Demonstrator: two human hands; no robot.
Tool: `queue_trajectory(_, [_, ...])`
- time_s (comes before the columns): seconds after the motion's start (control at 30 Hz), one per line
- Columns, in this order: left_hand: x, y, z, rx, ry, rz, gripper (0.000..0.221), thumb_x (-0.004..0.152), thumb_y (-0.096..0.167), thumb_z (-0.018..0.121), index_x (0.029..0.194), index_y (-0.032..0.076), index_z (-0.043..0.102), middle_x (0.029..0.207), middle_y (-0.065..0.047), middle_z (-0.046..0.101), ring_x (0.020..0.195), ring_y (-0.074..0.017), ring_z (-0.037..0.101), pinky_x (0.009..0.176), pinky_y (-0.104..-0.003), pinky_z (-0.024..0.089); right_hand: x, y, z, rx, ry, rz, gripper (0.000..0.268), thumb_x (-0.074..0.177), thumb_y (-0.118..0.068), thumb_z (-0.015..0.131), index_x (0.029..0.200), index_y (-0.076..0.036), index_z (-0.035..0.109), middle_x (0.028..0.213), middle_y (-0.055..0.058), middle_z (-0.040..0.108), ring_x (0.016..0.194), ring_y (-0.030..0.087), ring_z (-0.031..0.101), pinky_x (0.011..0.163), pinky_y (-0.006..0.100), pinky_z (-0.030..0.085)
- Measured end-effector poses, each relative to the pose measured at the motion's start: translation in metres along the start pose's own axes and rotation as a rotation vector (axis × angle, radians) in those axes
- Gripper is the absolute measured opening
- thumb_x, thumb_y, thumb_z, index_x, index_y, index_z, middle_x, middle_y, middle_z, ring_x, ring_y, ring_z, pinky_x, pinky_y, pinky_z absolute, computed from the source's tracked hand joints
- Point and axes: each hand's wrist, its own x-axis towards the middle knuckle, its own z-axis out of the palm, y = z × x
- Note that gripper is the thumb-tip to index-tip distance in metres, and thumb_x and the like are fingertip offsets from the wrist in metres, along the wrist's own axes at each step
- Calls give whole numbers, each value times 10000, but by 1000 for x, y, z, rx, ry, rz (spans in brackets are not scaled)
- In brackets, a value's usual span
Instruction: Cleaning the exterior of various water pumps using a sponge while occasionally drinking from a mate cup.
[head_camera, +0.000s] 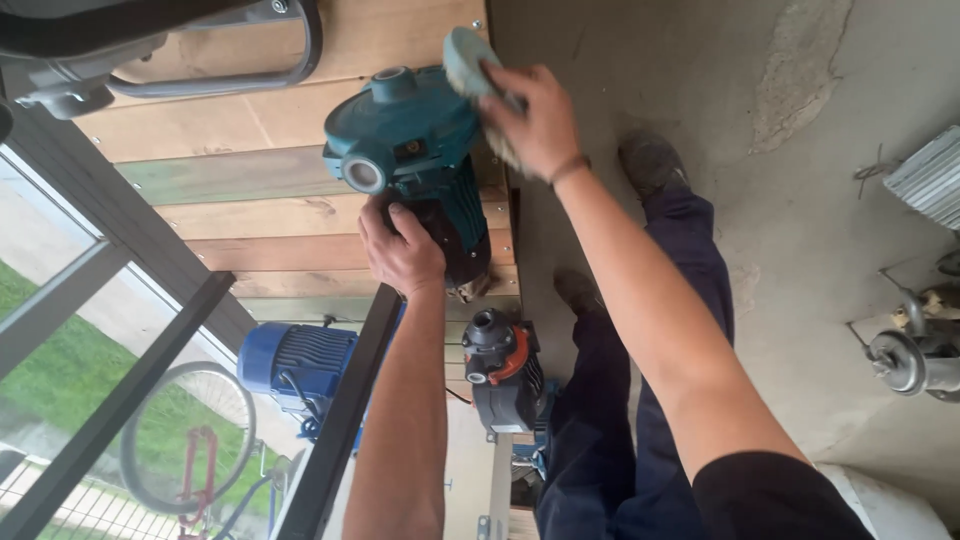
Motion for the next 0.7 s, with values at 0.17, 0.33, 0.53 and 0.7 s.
queue_trajectory(0.17, [2, 5, 4, -89, -40, 32, 410, 936, 437, 446, 1185, 224, 694, 1190, -76, 704, 1113, -375, 650, 887, -518, 477, 24, 47, -5, 254, -135, -35, 458, 1003, -416, 681, 1389, -175, 637, 1334, 102, 692, 1242, 256, 619, 1023, 425, 503])
queue_trajectory(0.33, [6, -19, 17, 68, 85, 107, 206, 1003, 452, 497, 1132, 385, 643, 1073, 122, 677, 986, -176, 703, 882, -360, 544, -30, -57, -41, 204, -134, -159, 462, 966, -492, 718, 1329, -207, 711, 1250, 236, 657, 1145, 479, 642, 940, 572, 535])
queue_trajectory(0.53, [-8, -19, -4, 115, 58, 152, 219, 997, 383, 461, 1120, 311, 628, 986, 78, 654, 966, -203, 692, 828, -371, 565, 35, -24, -20, -329, -280, 43, 334, 1041, -407, 596, 1364, -362, 670, 1106, 142, 694, 1094, 382, 678, 911, 509, 539])
queue_trajectory(0.7, [3, -30, 12, 156, 72, 140, 253, 979, 409, 485, 1147, 283, 626, 1018, 53, 639, 1017, -216, 684, 838, -377, 565, 28, -146, -74, -221, -604, -127, 370, 1016, -338, 597, 1324, -166, 707, 1192, 241, 700, 1143, 457, 655, 974, 564, 516])
